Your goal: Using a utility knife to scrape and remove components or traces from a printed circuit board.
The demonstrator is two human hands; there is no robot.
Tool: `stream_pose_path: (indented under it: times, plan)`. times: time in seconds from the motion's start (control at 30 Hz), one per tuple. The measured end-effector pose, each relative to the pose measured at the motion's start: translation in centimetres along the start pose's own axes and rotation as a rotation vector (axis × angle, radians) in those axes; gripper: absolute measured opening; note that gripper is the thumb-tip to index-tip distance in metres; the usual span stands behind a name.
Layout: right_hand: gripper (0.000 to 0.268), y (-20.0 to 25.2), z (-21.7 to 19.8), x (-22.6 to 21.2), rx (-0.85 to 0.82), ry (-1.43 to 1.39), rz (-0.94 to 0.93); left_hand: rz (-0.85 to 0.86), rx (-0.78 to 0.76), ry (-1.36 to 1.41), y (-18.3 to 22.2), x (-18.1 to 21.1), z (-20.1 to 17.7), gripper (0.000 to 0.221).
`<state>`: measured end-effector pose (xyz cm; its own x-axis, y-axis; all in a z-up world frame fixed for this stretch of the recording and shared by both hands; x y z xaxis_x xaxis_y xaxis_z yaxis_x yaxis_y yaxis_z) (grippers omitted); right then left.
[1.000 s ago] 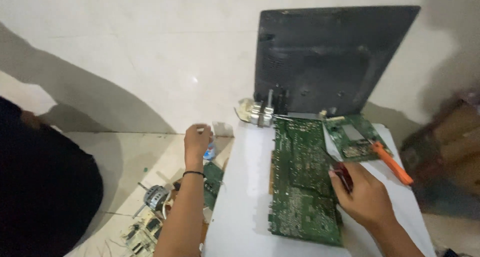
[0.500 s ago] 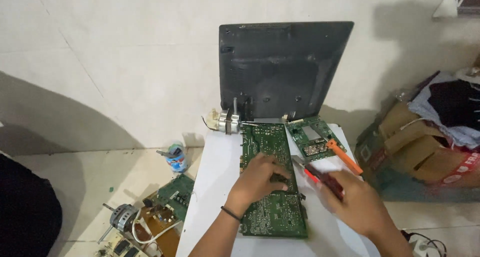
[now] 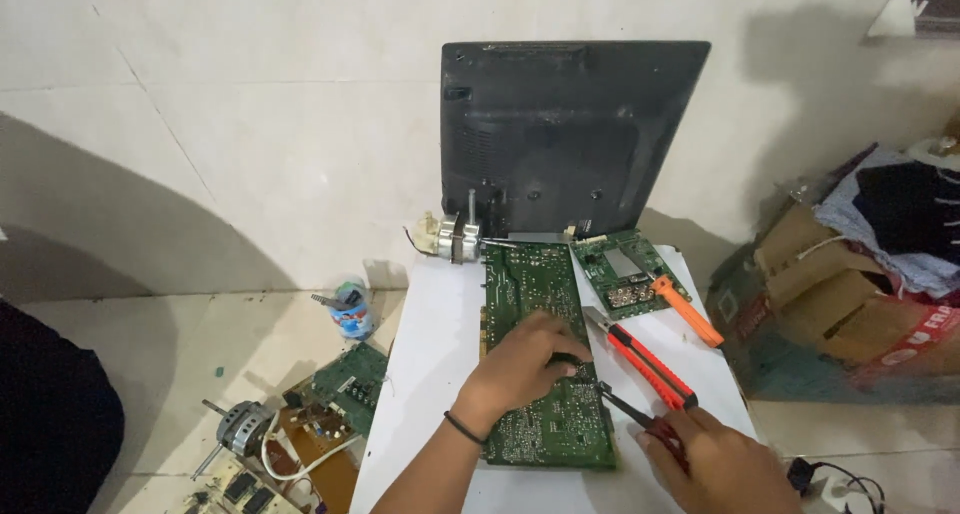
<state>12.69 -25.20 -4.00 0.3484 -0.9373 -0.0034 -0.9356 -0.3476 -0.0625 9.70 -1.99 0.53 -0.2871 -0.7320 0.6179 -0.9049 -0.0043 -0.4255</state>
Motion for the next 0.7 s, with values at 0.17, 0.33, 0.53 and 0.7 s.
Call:
stream_pose_path:
  times: [0.17,0.33,0.53,0.7]
  plan:
    - [0.039,-0.2,1.0,-0.4,0.182,-0.104,-0.100,-0.033,-0.035,0.017,-0.2,-0.4,0.2,0.028]
    - [0.035,1.0,0.0,-1.4,0.489,-0.235,-0.168,-0.041,-0.018,0.029,0.0,-0.1,0.0,0.030]
    - [0.035,0.6,-1.5,-1.5,0.522,-0.113,-0.270,-0.045,-0.035,0.044,-0.1,-0.3,0.4,0.031]
    - [0.026,-0.1,-0.2,-0.8,0.412,-0.314,-0.249,0.007,-0.002,0.068,0.0,0.4,-0.1,0.022]
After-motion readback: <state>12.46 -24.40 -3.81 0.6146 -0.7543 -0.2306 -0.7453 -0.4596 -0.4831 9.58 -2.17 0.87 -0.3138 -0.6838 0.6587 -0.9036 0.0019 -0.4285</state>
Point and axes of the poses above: each hand's wrist, its own y-axis away from the middle knuckle, its own z-axis out of the palm, x = y × z, the point moved 7 cm from there along -y, towards the middle knuckle, and after that the axes turned 11 degrees about x, right-handed, at the moved point
